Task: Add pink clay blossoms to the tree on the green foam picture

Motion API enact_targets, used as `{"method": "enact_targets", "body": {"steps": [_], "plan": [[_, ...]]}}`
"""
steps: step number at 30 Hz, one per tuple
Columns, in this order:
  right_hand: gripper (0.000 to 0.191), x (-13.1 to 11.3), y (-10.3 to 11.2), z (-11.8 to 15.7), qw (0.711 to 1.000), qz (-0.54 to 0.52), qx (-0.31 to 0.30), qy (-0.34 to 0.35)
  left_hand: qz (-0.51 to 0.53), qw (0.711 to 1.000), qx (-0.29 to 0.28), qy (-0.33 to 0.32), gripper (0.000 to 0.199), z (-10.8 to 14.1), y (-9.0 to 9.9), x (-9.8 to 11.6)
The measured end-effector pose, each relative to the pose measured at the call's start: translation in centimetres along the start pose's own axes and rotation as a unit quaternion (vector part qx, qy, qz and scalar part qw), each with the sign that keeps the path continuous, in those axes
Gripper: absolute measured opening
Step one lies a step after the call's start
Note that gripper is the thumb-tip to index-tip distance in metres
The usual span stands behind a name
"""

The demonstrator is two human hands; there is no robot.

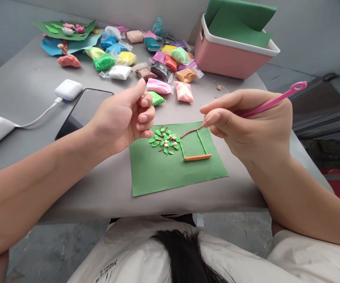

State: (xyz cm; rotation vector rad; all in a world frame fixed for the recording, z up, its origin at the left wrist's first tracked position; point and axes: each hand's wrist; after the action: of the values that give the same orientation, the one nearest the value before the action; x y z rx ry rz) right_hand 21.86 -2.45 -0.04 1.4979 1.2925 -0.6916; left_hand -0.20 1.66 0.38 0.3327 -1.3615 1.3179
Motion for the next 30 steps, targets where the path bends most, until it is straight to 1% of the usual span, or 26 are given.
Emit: {"method": "enact_targets", "body": {"steps": [3,5,7,8,10,12,13,15,17,20,23,26,30], "plan": [[0.009,0.1,0.1,-0.1,1.0,-0.013,-0.004,0.007,-0.008,1.0,0.006,-0.02,0.049,-0.1,-0.2,-0.2],[0.002,0.1,0.2,-0.2,1.0,-0.019,-0.017,0.001,-0.008,0.999,0.019,-0.04,0.037,-0.1,-0.5,-0.5],[0.012,0.2,0.2,-0.3,1.0,-0.019,-0.021,0.0,-0.008,0.998,0.036,-0.052,0.023,-0.2,-0.8,-0.7],[0.017,0.3,0.2,-0.4,1.0,-0.017,-0.016,0.003,-0.008,0.998,0.045,-0.053,0.02,-0.2,-0.9,-0.8],[0.022,0.3,0.2,-0.4,1.0,-0.006,-0.003,0.003,-0.005,0.998,0.056,-0.043,0.026,-0.3,-1.0,-0.8],[0.023,0.3,0.0,-0.5,1.0,0.003,0.003,-0.004,0.009,0.997,0.066,-0.026,0.031,-0.3,-1.0,-0.7],[0.022,0.3,0.0,-0.5,1.0,0.005,0.003,-0.008,0.019,0.997,0.072,-0.019,0.03,-0.3,-1.0,-0.6],[0.02,0.2,-0.1,-0.5,1.0,-0.002,-0.01,-0.006,0.034,0.996,0.081,-0.011,0.02,-0.3,-0.9,-0.5],[0.023,0.2,-0.1,-0.6,0.999,-0.019,-0.028,-0.003,0.035,0.995,0.089,-0.011,0.011,-0.3,-0.8,-0.4],[0.021,0.2,0.0,-0.6,0.999,-0.017,-0.027,-0.008,0.02,0.997,0.079,-0.014,0.015,-0.1,-0.9,-0.3],[0.018,0.1,-0.1,-0.6,1.0,-0.003,-0.021,-0.006,0.009,0.999,0.048,-0.004,0.016,0.1,-1.0,-0.2],[0.027,0.0,0.0,-0.5,1.0,-0.002,-0.025,-0.018,-0.01,0.999,0.036,0.002,0.02,0.3,-1.1,-0.2],[0.028,0.3,0.1,-0.6,0.999,0.037,-0.019,-0.02,-0.028,0.999,0.019,-0.01,0.018,0.4,-1.0,-0.5]]}}
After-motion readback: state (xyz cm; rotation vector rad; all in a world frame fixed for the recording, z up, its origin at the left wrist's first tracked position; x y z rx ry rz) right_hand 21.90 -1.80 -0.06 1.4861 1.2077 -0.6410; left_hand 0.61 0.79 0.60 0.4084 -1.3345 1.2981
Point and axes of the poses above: each hand's wrist, its own z-axis away from the middle knuckle, its own y-axis out of the back of the hand, x = y × z, and after that the axes turned 9 degrees about -x, right-handed
